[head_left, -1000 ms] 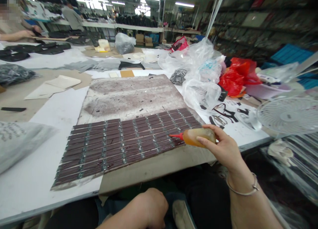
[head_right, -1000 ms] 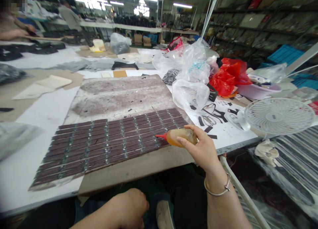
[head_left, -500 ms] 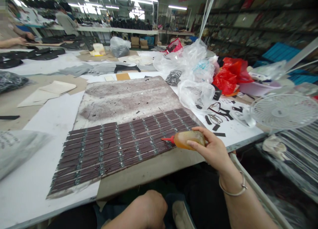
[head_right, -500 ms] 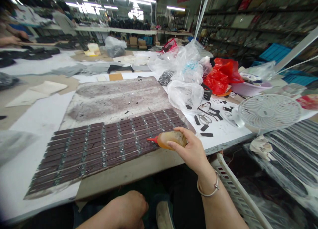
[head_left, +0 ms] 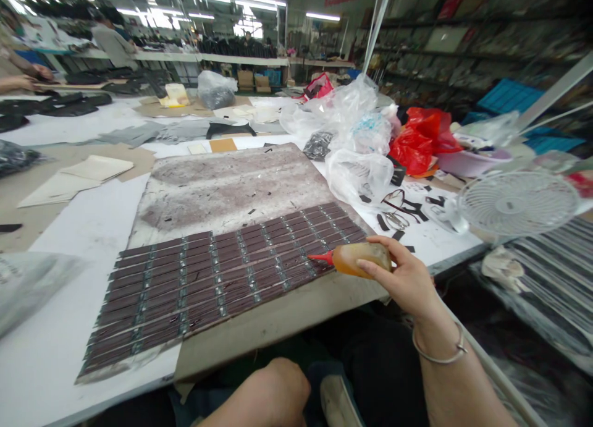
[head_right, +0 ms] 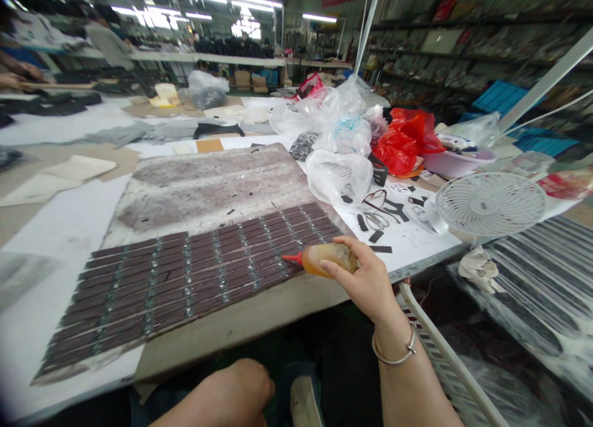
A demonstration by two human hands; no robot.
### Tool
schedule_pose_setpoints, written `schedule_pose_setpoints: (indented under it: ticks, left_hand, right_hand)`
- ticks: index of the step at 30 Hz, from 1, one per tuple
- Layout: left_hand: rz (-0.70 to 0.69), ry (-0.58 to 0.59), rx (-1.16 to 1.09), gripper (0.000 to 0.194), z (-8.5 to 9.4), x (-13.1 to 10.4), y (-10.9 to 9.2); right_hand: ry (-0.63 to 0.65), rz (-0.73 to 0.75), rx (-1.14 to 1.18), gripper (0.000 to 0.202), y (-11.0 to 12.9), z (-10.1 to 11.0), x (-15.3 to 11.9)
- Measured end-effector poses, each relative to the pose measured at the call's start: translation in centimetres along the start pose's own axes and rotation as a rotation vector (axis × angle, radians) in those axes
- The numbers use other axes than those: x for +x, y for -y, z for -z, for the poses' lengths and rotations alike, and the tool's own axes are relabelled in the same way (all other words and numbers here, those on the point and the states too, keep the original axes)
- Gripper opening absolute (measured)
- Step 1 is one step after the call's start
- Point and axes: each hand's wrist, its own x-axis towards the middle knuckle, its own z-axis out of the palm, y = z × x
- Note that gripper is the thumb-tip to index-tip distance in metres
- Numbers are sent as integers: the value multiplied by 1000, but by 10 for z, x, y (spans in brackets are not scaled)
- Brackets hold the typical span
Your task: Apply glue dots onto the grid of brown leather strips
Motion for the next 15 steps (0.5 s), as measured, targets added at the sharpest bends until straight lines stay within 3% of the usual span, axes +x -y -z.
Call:
schedule_pose_setpoints:
  ticks: [5, 15]
  left_hand:
    - [-20, 1, -1, 25, -8, 7, 2]
    - [-33, 34, 29, 23, -8, 11, 2]
  right_hand:
    - [-50, -6, -30, 50, -1, 3, 0]
    - [-85, -23, 0, 50, -6, 9, -1]
